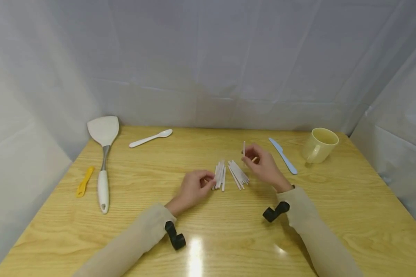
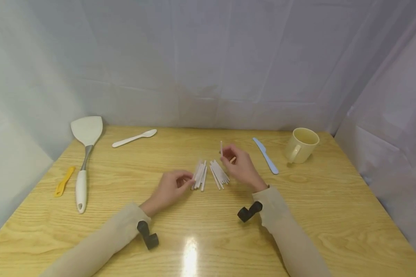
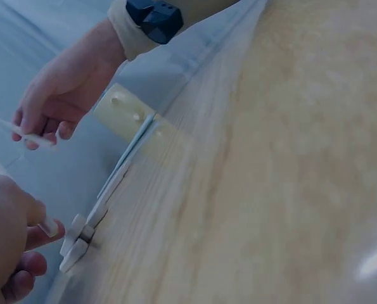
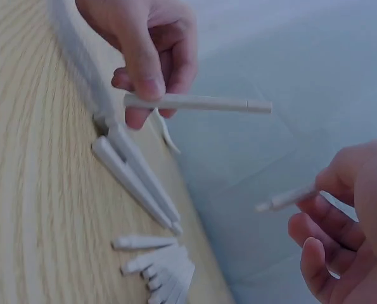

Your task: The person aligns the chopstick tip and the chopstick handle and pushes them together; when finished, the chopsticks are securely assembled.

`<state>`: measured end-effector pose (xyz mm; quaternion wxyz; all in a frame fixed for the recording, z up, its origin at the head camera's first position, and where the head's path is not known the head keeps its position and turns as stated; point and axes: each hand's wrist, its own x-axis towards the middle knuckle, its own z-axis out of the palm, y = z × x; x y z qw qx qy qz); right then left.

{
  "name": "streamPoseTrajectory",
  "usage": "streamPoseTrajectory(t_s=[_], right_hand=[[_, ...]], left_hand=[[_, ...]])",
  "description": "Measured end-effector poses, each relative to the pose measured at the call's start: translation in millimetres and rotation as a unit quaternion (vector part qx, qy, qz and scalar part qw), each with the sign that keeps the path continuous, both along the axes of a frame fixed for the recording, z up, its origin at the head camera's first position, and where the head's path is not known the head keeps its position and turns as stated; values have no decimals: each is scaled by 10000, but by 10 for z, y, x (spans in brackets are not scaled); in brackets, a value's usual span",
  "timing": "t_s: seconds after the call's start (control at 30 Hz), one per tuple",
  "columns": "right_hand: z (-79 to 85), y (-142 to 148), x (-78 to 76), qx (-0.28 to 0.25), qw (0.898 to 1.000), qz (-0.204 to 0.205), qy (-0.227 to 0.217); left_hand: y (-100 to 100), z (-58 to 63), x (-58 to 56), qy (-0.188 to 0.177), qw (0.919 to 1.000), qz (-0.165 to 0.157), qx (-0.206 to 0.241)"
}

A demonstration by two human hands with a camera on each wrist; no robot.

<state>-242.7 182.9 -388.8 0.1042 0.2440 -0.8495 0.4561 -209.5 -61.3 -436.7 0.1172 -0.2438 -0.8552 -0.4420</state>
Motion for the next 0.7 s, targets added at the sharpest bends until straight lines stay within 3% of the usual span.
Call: streamPoseTrajectory(t_s=[0.13,0.43,0.7], right_hand=[[71,-34,43,-507,9981,247,-243],[173,-48,115,-1620,9805,948,-579],[174,-54,111,-1547,9820,991,-432]], left_hand=[[40,45,65,390,9985,-128,-361],[85,72,138,700,9961,-149,-518],[87,36,136,765,9955,-139,-535]])
